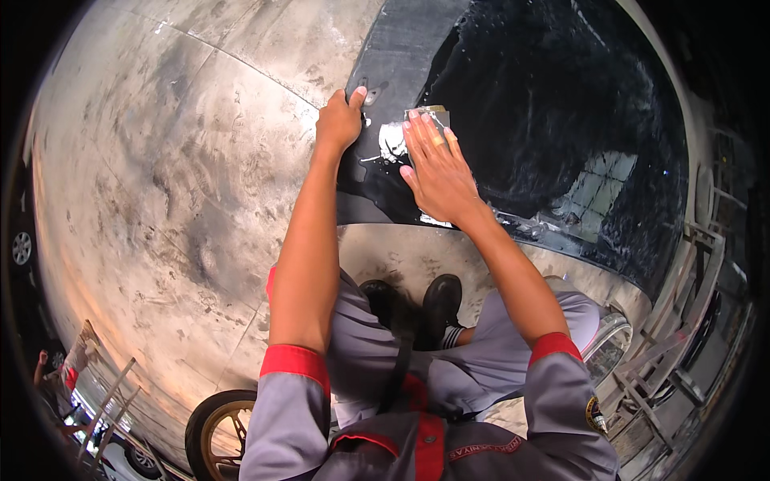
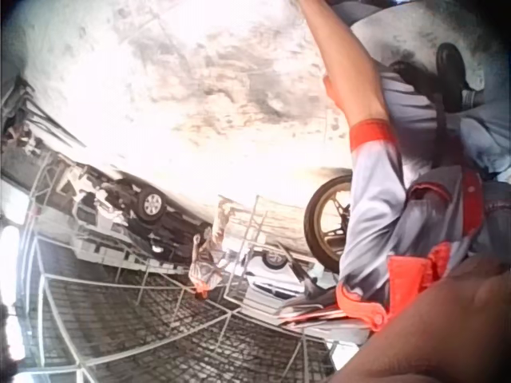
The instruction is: The person sands a car hood with a block.
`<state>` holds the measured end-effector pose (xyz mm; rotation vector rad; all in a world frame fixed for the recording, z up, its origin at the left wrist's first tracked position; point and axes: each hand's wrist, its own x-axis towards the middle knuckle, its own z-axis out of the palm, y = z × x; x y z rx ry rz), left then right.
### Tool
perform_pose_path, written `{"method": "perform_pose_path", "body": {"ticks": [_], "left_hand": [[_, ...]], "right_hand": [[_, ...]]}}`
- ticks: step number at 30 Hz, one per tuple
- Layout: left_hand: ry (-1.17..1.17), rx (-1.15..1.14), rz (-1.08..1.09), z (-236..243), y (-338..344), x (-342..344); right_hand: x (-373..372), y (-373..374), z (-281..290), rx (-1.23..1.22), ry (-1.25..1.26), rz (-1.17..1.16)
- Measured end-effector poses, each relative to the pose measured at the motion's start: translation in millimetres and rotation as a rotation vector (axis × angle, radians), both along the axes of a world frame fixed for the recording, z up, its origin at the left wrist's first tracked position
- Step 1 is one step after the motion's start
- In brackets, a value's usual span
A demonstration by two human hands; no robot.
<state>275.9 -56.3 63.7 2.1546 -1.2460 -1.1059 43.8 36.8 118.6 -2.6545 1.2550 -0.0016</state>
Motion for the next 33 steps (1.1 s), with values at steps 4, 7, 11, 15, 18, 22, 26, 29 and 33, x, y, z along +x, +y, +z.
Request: {"method": "perform_pose_path", "body": {"ticks": [4,7,11,15,18,22,26,29,33], "left_hand": [[-0.041,0.0,-0.002,0.6,-0.1,-1.2],[-0.074,0.001,-0.006,-1.2,0.9,-2.6],[-0.012,0.004,-0.005,-4.6,-0.8,-0.3],[-0.054,-0.009,-0.034,-7.6,-1.7,1.9],[-0.039,-0.025,0.001,-8.1,0.9,0.1],[-0.054,-0.038,0.014,-6.1,0.8,-0.9],[-0.052,-0.033,-0.027,-6.2,-1.5,-0.7],[-0.065,-0.029,-0.003,-5.7,-0.1,-1.5],[-0.08,-0.038,-0.002,-5.6,1.7,-2.5]], "right_hand": [[-7.5,41.8,4.4,0.154,0.054,0.031],[3.1,44.5,-3.2,0.171,0.011,0.057],[42.1,12.0,-20.1,0.027,-0.033,0.036],[11.5,28.6,0.0,0.177,0.09,-0.006],[-14.1,14.0,14.7,0.224,0.216,-0.027],[-4.3,-77.4,2.0,-0.167,0.034,-0.273],[1.7,-14.8,-7.3,-0.066,0.116,-0.139],[-5.1,21.8,-7.8,0.183,0.092,-0.009],[-8.6,-73.2,-16.8,-0.17,0.01,-0.259]]}}
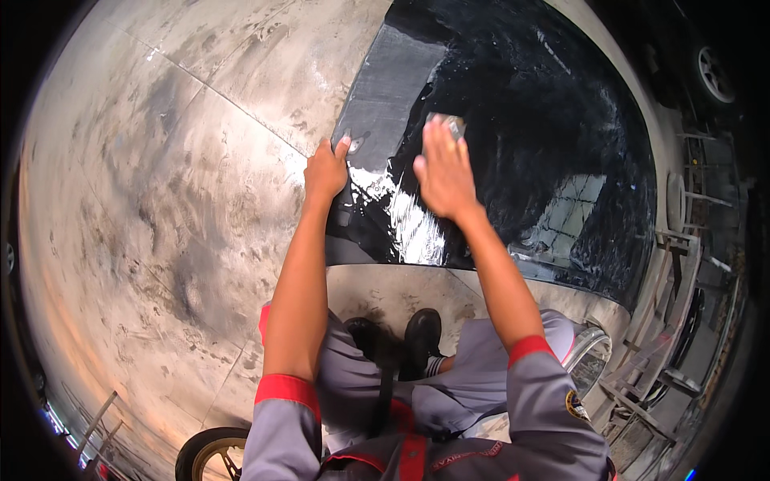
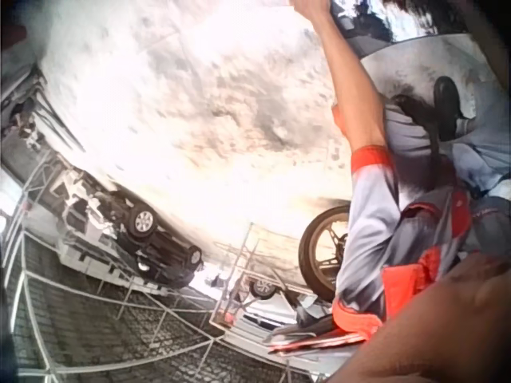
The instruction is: The person sands a car hood with a block.
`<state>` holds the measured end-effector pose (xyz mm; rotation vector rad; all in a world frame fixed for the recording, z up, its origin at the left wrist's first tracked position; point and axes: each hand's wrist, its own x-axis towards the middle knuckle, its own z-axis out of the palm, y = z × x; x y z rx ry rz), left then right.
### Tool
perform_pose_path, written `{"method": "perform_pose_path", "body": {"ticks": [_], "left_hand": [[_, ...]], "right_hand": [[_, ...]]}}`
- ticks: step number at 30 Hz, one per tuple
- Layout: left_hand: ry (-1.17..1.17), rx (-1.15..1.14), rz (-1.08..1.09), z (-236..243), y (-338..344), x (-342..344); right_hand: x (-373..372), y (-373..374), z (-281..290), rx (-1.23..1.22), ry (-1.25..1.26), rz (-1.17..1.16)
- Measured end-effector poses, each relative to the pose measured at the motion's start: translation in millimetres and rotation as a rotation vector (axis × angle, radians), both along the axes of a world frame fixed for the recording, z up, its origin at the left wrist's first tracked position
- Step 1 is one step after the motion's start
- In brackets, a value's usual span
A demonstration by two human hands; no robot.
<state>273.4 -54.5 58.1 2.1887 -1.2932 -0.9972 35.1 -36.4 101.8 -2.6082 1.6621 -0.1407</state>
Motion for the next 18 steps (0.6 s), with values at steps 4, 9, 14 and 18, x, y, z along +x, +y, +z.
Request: {"method": "perform_pose_path", "body": {"ticks": [4,9,14,18], "left_hand": [[0.008,0.018,-0.014,-0.4,-1.8,0.8],[0.035,0.032,-0.029,0.2,-3.0,3.0],[0.011,0.01,-0.041,0.5,-2.9,5.2],[-0.001,-0.003,-0.048,-3.5,-2.7,4.5]], "right_hand": [[-13.0,21.7,9.5,0.064,0.001,-0.046],[-44.6,79.6,7.7,0.246,0.108,0.043],[-60.9,33.0,-7.5,0.057,0.008,-0.195],[-41.0,86.6,8.0,0.243,0.123,-0.066]]}}
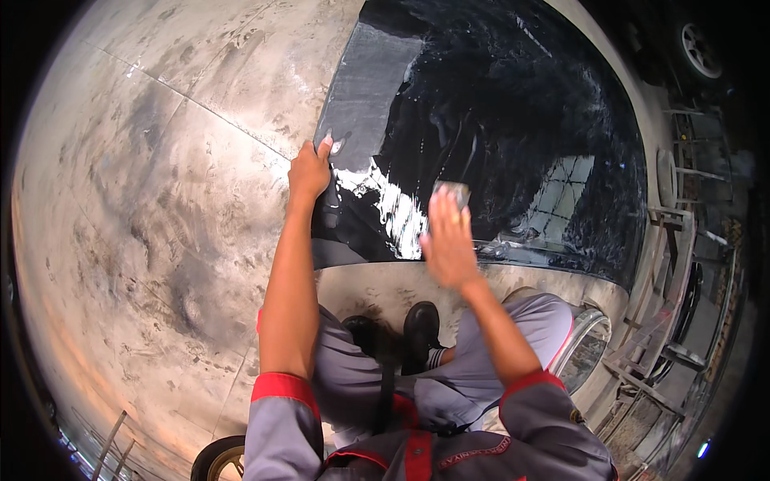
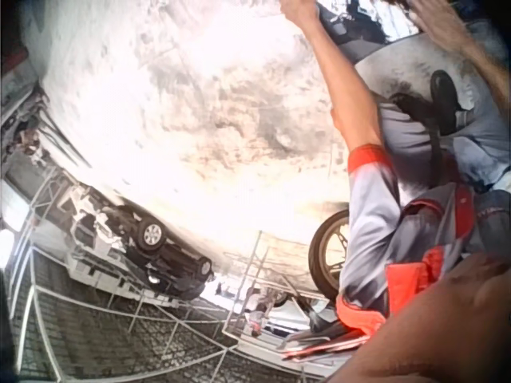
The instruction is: The person sands a car hood with a block.
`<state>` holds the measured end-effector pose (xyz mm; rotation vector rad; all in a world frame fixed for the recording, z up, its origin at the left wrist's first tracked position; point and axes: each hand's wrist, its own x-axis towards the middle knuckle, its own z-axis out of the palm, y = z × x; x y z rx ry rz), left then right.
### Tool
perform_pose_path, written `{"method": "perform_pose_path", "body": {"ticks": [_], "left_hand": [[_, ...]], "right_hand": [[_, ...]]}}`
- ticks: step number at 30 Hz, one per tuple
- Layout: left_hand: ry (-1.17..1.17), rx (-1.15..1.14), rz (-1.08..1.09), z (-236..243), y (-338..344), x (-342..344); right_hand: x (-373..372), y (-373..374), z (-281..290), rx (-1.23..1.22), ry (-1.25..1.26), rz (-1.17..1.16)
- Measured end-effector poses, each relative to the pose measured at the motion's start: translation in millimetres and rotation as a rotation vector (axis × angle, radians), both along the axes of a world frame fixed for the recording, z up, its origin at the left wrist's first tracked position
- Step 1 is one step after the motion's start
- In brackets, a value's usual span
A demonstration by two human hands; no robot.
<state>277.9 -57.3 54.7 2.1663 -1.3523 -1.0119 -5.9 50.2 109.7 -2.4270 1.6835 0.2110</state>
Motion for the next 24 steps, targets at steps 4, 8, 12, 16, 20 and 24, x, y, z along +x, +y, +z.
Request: {"method": "perform_pose_path", "body": {"ticks": [4,8,12,16,20,24], "left_hand": [[-0.003,-0.05,0.038,-2.2,3.3,-2.9],[-0.024,-0.043,0.062,-0.9,5.0,-4.5],[-0.009,-0.038,0.066,-0.9,4.9,-4.6],[-0.034,-0.052,0.024,-0.8,4.7,-3.2],[-0.027,-0.039,0.044,-4.3,3.0,-0.2],[0.007,-0.022,0.01,-9.7,0.0,0.7]], "right_hand": [[16.3,-24.0,-10.7,-0.107,-0.1,0.099],[21.6,-74.8,-17.1,-0.311,-0.16,-0.085],[18.0,0.2,-6.0,-0.072,-0.162,0.068],[2.2,-58.0,5.4,-0.174,-0.105,-0.017],[-19.9,-94.8,-9.6,-0.327,-0.113,-0.18],[-6.1,-8.5,-0.4,0.046,-0.119,0.049]]}}
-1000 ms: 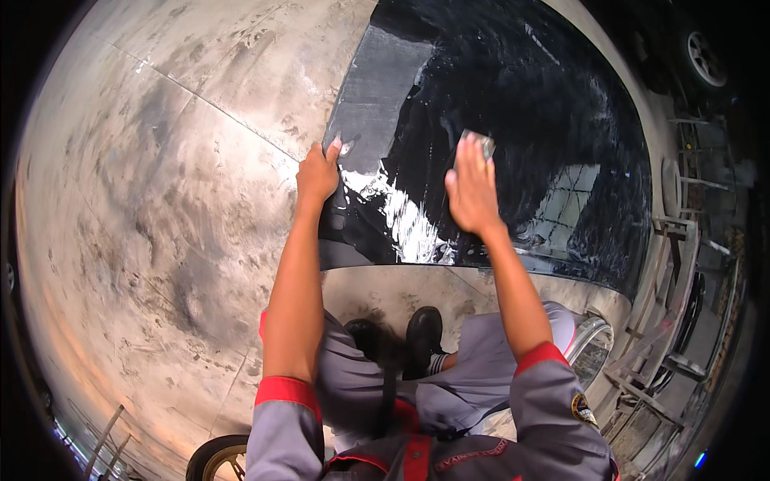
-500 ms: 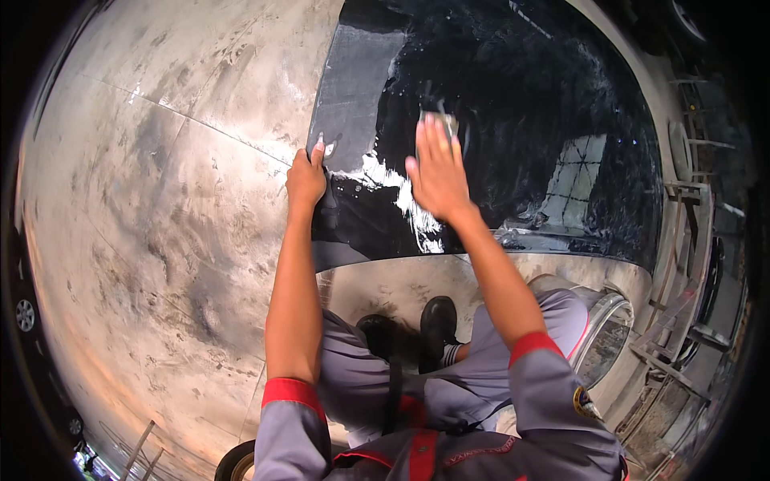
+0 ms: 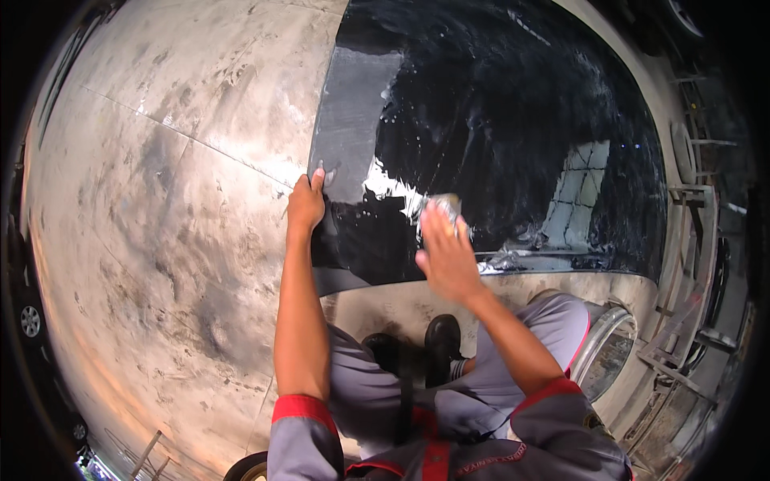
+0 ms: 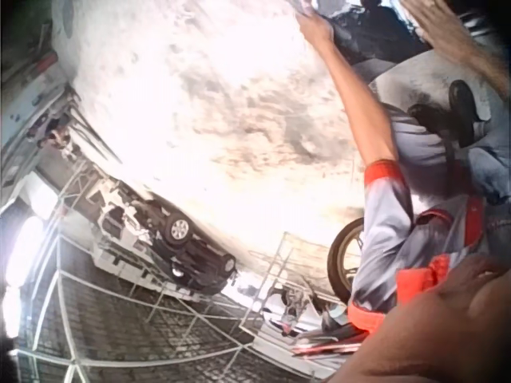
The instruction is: The person sands a car hood with a block.
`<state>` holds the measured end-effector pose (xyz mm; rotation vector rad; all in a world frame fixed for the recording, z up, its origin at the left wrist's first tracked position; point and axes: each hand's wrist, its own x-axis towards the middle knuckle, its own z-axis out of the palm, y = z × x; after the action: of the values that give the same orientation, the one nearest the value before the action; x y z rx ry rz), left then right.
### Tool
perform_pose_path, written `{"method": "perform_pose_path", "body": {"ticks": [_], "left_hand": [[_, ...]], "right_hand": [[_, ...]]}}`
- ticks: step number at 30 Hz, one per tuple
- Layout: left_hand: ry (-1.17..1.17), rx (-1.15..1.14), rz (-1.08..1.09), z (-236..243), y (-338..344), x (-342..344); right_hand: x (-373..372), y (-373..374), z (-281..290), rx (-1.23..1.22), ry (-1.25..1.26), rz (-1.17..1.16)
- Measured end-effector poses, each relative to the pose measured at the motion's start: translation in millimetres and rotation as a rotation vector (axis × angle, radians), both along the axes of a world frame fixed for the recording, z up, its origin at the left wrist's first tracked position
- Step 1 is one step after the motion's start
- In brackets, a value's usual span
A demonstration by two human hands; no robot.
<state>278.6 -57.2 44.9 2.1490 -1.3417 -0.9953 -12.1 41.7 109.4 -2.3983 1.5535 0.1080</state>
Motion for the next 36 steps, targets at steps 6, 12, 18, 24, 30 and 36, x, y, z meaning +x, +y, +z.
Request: {"method": "perform_pose_path", "body": {"ticks": [6,12,18,24,30,36], "left_hand": [[-0.072,-0.002,0.019,-2.0,3.3,-1.2],[0.023,0.019,-0.04,-7.2,-4.5,6.5],[-0.073,-0.011,-0.002,-0.5,0.6,-0.5],[0.034,-0.06,-0.005,-0.8,-4.2,1.3],[-0.082,0.065,0.017,15.6,0.1,-2.2],[-0.043,0.04,-0.006,14.0,-10.1,-0.5]], "right_hand": [[3.0,-139.8,-18.9,-0.394,-0.049,-0.24],[26.1,-24.0,-1.7,-0.035,-0.064,0.005],[26.0,-157.6,-4.8,-0.408,-0.064,-0.224],[55.5,-7.6,4.4,-0.034,-0.111,0.238],[55.8,-138.1,-17.1,-0.607,-0.046,0.016],[39.9,30.3,-6.2,-0.065,-0.076,0.08]]}}
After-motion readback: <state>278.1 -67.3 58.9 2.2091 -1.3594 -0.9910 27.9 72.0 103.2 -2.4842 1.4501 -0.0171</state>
